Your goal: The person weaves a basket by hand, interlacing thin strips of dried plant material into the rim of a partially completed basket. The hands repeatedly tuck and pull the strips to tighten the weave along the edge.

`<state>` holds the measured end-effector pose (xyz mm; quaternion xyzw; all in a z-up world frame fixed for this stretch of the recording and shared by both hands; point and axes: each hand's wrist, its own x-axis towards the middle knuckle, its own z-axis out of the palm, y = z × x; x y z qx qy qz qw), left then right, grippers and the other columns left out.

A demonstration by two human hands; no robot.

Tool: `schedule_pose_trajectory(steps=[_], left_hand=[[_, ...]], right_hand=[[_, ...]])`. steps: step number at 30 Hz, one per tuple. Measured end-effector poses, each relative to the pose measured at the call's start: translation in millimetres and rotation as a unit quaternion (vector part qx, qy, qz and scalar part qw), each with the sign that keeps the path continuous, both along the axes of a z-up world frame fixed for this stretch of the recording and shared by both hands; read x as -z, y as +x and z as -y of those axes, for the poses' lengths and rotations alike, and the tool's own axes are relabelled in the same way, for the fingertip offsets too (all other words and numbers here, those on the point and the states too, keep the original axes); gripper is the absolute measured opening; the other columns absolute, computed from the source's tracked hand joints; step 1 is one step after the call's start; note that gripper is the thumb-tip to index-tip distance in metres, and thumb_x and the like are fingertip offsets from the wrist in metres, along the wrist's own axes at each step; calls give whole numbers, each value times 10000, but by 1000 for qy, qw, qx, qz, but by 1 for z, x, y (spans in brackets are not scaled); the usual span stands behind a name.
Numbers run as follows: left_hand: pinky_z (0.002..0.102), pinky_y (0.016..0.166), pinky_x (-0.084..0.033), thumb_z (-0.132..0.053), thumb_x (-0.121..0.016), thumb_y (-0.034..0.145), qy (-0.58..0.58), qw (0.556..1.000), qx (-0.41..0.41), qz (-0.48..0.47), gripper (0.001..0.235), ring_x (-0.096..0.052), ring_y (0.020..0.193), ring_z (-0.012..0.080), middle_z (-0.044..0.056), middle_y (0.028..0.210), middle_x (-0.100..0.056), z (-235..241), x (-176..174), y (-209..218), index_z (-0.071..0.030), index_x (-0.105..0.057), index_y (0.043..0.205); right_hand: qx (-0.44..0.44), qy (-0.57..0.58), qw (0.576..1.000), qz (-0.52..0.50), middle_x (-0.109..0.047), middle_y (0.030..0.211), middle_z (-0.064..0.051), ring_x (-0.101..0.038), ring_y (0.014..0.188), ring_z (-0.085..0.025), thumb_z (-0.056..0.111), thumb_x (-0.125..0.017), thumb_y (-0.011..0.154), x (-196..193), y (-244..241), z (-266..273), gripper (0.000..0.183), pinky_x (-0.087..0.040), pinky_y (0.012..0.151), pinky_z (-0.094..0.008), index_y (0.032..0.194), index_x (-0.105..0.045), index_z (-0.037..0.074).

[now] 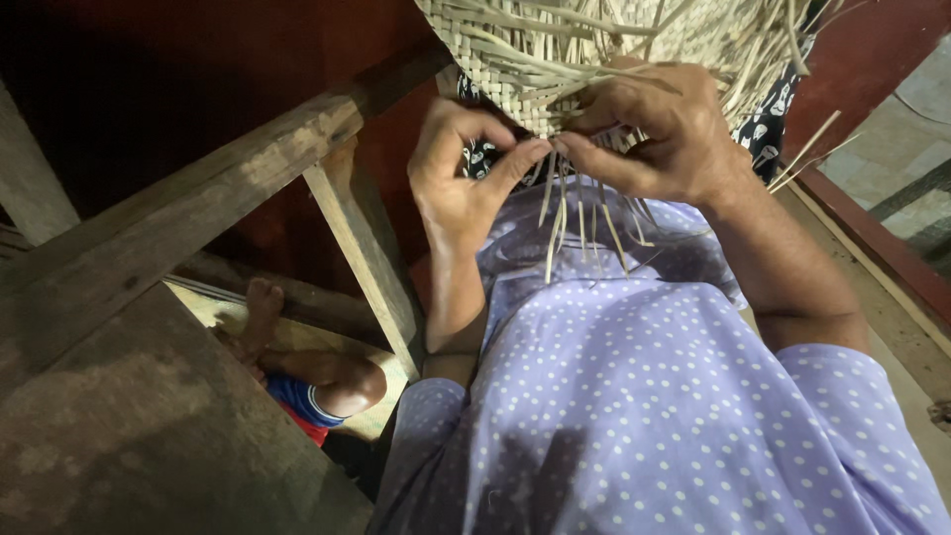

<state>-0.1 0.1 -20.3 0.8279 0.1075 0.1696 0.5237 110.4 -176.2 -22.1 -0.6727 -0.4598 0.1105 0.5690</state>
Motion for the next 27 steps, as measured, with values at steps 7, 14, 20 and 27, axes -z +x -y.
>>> schedule_pose_trajectory(steps=[7,14,20,27], left_hand=[[228,460,-434,-195,-676,905,-300,940,110,-118,193,-559,549,103,28,679,-635,-7,-2,1,-79,-607,767],[210,334,-387,-240,-666,878,-302,940,56,-148,384,-550,414,111,75,610,-629,-6,6,2,-130,-429,596],[176,307,-390,-112,-650,882,-351,925,16,-142,197,-493,395,74,50,590,-602,-21,20,0,-102,-593,694],[191,308,-332,-176,-660,842,-315,928,-20,-199,329,-444,363,58,2,508,-538,-12,6,7,-159,-449,590]], right_hand=[[9,-32,998,51,-620,730,-106,-568,586,-234,31,-766,969,0,-2,-1,269,-489,545,-372,800,-560,-9],[62,-106,985,123,-585,651,-34,-592,581,-188,226,-849,985,15,-7,6,380,-466,511,-337,766,-584,66],[89,-188,967,144,-509,617,5,-515,540,-153,485,-783,1023,39,3,43,500,-440,497,-326,768,-580,106],[33,98,962,-254,-589,707,-121,-565,591,-169,46,-748,796,40,-1,73,215,-460,528,-248,771,-543,-15]])
